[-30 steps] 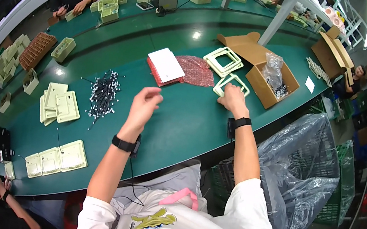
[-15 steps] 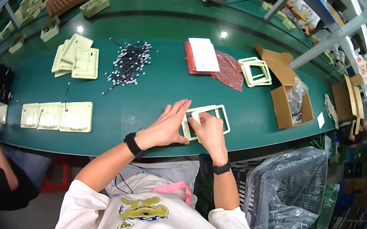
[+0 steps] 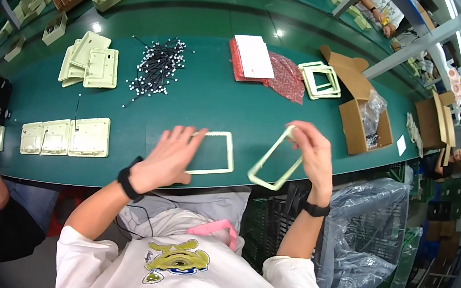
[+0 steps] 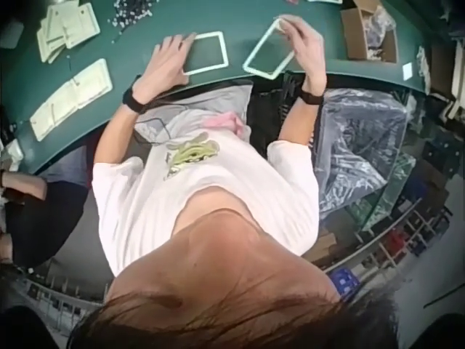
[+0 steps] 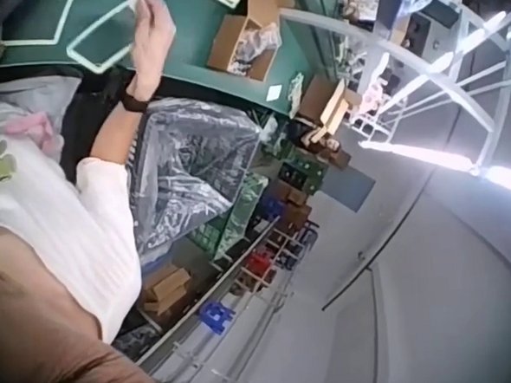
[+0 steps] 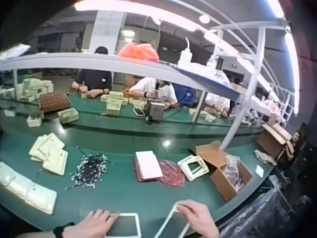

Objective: The person unwraps a white panel from bubble wrap, fits it into a frame, and inserts a wire into the assembly. After repeating this with a second unit, the person moves several crates and covers a blue bin with a plastic liner.

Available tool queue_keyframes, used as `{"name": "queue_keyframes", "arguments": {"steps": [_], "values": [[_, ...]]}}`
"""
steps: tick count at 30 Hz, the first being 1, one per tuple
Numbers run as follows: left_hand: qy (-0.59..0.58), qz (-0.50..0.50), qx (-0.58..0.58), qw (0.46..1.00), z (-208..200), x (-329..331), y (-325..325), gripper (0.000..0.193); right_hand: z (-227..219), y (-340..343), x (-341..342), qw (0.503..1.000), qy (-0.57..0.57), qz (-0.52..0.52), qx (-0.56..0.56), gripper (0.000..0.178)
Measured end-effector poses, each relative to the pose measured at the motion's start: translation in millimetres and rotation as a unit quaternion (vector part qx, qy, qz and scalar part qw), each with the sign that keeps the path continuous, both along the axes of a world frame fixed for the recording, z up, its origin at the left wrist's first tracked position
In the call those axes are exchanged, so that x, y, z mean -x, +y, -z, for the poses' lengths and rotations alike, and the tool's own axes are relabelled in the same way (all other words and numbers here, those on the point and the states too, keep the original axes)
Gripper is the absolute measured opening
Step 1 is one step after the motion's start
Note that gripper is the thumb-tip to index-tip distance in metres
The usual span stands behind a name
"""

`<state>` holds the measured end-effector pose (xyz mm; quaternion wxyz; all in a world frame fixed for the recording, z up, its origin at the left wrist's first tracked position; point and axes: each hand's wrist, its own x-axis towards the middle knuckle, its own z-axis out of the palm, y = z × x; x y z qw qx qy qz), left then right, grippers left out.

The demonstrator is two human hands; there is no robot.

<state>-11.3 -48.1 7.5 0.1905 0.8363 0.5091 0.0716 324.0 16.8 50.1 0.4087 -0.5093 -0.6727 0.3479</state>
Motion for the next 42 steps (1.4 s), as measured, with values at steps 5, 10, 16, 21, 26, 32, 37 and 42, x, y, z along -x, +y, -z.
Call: {"name": "queue_keyframes", "arguments": {"steps": [5, 10, 16, 21, 26, 32, 37, 42], "values": [[0.003, -0.032, 0.0, 0.999, -9.1, 61.2, -27.5, 0.108, 9.5, 38.8, 69.7, 0.877, -0.282, -0.358, -0.154, 0.012], [-0.018, -0.087, 0.046, 0.995, -6.7, 81.4, -38.9, 0.106, 41.1, 52.6, 150.9, 0.781, -0.34, -0.499, -0.157, 0.009], [-0.189, -0.152, -0.056, 0.969, -32.3, 80.4, -63.9, 0.062, 28.2, 93.8, 150.7, 0.899, -0.223, -0.3, -0.227, 0.019], [-0.855, 0.07, 0.12, 0.5, -118.5, 30.8, -83.8, 0.035, 29.5, 168.9, 120.6, 0.882, -0.431, 0.049, -0.185, 0.066], [-0.844, 0.294, 0.118, 0.434, -139.3, 14.3, -85.1, 0.039, 33.6, 197.7, 121.5, 0.868, -0.494, 0.042, -0.033, 0.081], [-0.838, 0.322, 0.174, 0.405, -160.2, 4.1, -90.7, 0.051, 36.1, 206.6, 111.7, 0.876, -0.482, 0.016, -0.021, 0.079], [-0.822, 0.344, 0.17, 0.421, -136.9, 13.7, -88.3, 0.041, 19.1, 188.1, 97.9, 0.889, -0.453, 0.054, -0.037, 0.073], [-0.758, -0.046, 0.095, 0.644, -89.4, 17.7, -49.6, 0.035, -19.0, 107.5, 113.5, 0.968, -0.236, -0.083, -0.012, 0.055]]}}
